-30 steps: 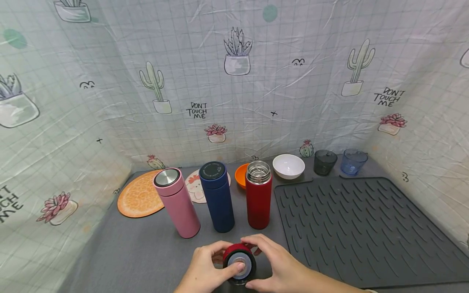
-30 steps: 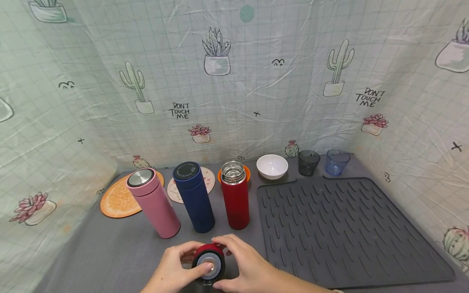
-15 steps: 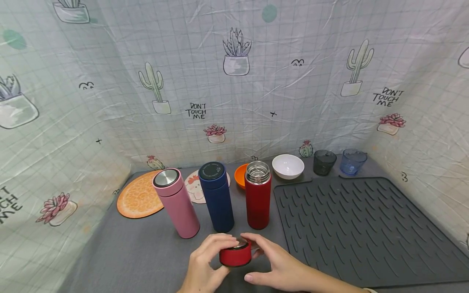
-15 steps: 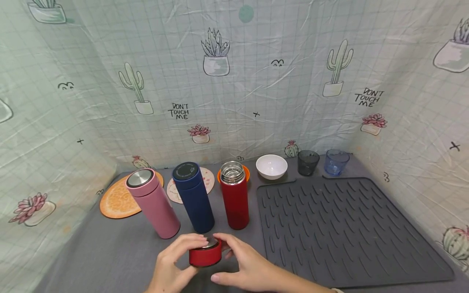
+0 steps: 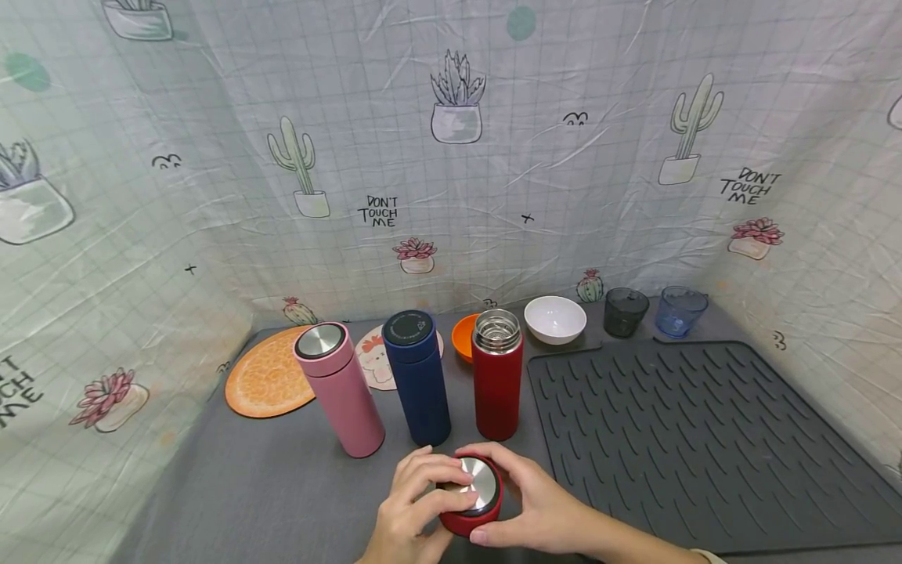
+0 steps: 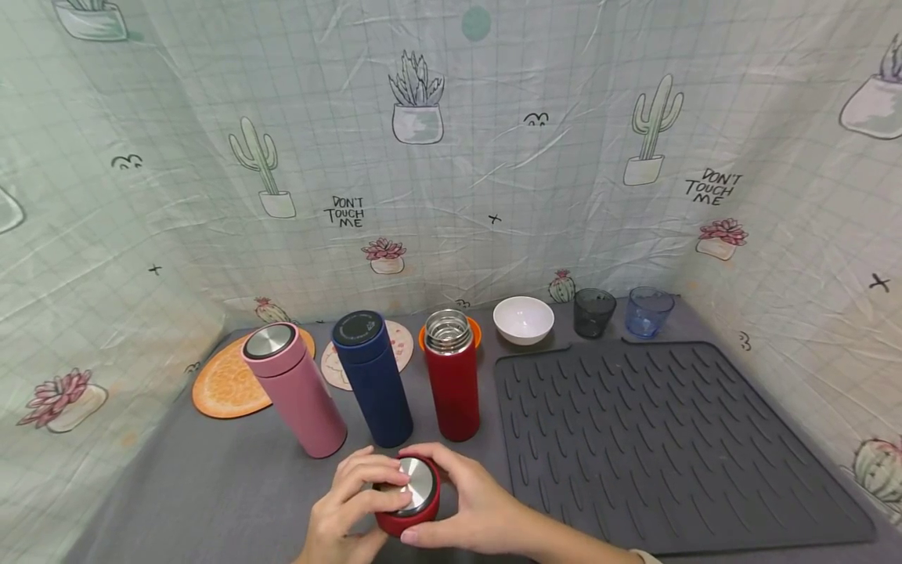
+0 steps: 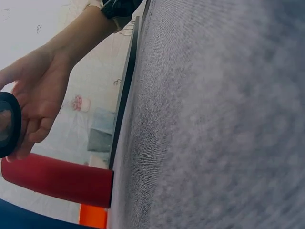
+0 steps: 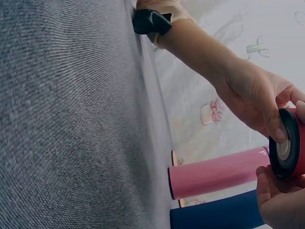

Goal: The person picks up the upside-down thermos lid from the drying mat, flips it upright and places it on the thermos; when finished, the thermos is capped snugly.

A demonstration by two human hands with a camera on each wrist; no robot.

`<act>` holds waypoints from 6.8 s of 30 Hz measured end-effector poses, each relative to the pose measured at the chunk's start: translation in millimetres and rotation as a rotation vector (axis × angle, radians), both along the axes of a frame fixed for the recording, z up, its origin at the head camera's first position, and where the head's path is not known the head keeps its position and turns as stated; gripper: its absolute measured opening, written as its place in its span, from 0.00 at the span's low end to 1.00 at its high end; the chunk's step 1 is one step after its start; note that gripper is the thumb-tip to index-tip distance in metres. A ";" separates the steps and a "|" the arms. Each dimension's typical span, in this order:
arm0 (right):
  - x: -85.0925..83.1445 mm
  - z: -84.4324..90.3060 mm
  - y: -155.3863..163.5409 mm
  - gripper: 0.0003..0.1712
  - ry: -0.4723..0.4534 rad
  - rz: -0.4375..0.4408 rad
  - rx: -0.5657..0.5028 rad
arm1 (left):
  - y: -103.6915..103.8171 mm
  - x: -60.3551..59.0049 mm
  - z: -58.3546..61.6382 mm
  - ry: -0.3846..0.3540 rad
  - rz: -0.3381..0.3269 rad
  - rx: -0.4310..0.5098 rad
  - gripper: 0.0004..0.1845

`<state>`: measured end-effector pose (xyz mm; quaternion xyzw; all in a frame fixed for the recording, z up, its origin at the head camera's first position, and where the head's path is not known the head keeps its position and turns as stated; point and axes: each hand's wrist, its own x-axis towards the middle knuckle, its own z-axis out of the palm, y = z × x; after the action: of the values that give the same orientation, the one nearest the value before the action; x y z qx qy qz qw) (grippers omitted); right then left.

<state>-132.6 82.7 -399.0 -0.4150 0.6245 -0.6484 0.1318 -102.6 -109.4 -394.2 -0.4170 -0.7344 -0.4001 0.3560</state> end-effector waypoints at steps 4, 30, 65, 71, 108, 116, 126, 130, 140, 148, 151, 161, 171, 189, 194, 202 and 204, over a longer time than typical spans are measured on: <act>-0.5 1.5 0.0 0.34 0.031 -0.024 -0.012 | 2.6 -2.5 4.3 0.054 -0.002 0.010 0.08; -73.3 90.9 33.5 0.39 0.317 -0.578 -0.101 | 61.5 -91.0 15.6 -0.510 0.083 0.160 0.53; -109.9 65.1 10.5 0.39 0.030 -0.488 -0.223 | 61.8 -127.2 -35.9 -0.698 -0.110 0.227 0.46; -111.8 66.5 10.8 0.43 0.035 -0.498 -0.189 | 61.5 -126.1 -33.9 -0.699 -0.109 0.214 0.45; -114.8 67.0 9.4 0.37 0.071 -0.459 -0.095 | 58.2 -109.0 -3.3 -0.721 -0.083 0.187 0.45; -115.0 66.9 11.4 0.36 0.005 -0.439 -0.158 | 57.8 -127.2 -32.7 -0.734 -0.088 0.205 0.46; -115.9 68.5 12.9 0.33 0.036 -0.412 -0.124 | 57.9 -107.2 -2.4 -0.757 -0.099 0.198 0.45; -116.4 69.1 10.6 0.32 -0.009 -0.445 -0.138 | 57.8 -107.5 -3.2 -0.753 -0.092 0.192 0.45; -114.0 70.3 6.8 0.39 0.048 -0.491 -0.064 | 57.1 -108.5 -2.4 -0.753 -0.093 0.186 0.44; -116.0 69.4 10.2 0.39 0.040 -0.441 -0.090 | 57.1 -108.2 -1.6 -0.739 -0.092 0.183 0.45; -116.3 70.8 11.3 0.39 0.031 -0.402 -0.122 | 57.6 -110.2 -3.9 -0.699 -0.089 0.177 0.46; -117.3 72.8 10.1 0.40 -0.032 -0.439 -0.123 | 58.0 -130.2 -34.2 -0.692 -0.089 0.198 0.48; -119.8 70.6 13.3 0.34 0.045 -0.377 -0.123 | 58.9 -120.3 -19.3 -0.669 -0.092 0.197 0.47; -121.1 68.2 14.5 0.33 0.007 -0.352 -0.195 | 59.1 -108.7 -3.7 -0.698 -0.094 0.190 0.46; -122.8 65.1 11.5 0.32 -0.005 -0.396 -0.227 | 58.9 -107.8 -2.8 -0.710 -0.097 0.191 0.45; -122.5 64.1 13.0 0.33 -0.009 -0.384 -0.220 | 59.1 -108.3 -3.0 -0.700 -0.093 0.190 0.45; -122.5 66.1 12.5 0.33 -0.018 -0.393 -0.199 | 59.0 -108.4 -3.2 -0.704 -0.090 0.187 0.45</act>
<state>-255.1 95.2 -332.9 -0.2906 0.6251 -0.7236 -0.0331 -211.0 -50.4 -397.5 -0.2515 -0.7528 -0.6000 0.1002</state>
